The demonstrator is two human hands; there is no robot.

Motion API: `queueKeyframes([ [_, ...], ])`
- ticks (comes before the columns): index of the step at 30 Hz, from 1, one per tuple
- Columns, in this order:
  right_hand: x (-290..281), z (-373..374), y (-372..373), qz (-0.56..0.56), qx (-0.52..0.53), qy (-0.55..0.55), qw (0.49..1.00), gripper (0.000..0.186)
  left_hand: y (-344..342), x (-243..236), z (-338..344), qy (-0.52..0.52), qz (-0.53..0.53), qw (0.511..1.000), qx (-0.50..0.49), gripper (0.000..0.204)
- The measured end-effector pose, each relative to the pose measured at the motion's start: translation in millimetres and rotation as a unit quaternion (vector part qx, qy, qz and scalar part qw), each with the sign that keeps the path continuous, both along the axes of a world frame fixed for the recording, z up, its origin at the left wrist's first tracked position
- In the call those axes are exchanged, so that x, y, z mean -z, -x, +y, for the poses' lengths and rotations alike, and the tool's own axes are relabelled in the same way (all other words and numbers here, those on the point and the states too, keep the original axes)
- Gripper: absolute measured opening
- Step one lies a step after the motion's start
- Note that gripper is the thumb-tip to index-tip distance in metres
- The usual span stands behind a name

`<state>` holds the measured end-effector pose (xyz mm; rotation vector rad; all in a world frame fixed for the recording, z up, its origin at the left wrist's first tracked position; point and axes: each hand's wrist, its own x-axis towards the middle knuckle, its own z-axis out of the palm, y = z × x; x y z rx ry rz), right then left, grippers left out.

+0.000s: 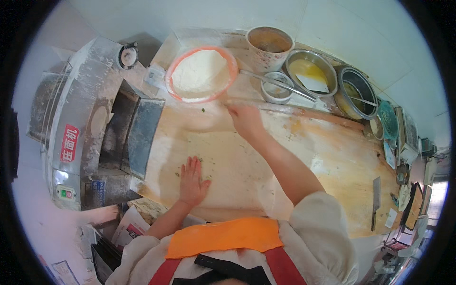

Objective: The person chops green onions with a cleaver, retrieves a package from a shelf, spreads the chopped onions over a large sheet of dough, passes the dough through a roller machine, and then presses it into a baking tray, applying oil with a brush and spraying liquid from a bottle.

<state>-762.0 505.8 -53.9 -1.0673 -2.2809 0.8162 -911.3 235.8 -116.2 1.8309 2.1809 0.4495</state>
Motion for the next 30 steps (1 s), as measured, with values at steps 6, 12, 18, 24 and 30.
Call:
queueKeyframes([
  [6, 38.5, 96.7, 179.8, -0.169, -0.126, -0.044, 0.977, 0.028, 3.4, 2.1, 6.2, -0.002, -0.027, 0.999, 0.046, 0.081],
  [12, 36.6, 63.6, 157.7, -0.040, -0.040, 0.136, 0.989, 0.039, 14.5, -0.9, 7.9, -0.002, -0.047, 0.997, 0.060, 0.081],
  [18, 69.0, -14.5, -29.0, -0.114, 0.150, 0.129, 0.974, 0.028, 11.7, 10.4, 8.0, -0.052, -0.031, 0.995, 0.076, 0.081],
  [24, 65.7, -163.7, 23.8, -0.202, -0.109, -0.047, 0.972, 0.043, 27.7, 25.9, -6.0, -0.111, -0.129, 0.985, -0.016, 0.073],
  [30, 15.0, -207.1, -105.7, -0.183, 0.316, 0.148, 0.919, 0.046, 37.6, 2.2, -15.8, 0.127, -0.564, 0.754, -0.314, 0.059],
])
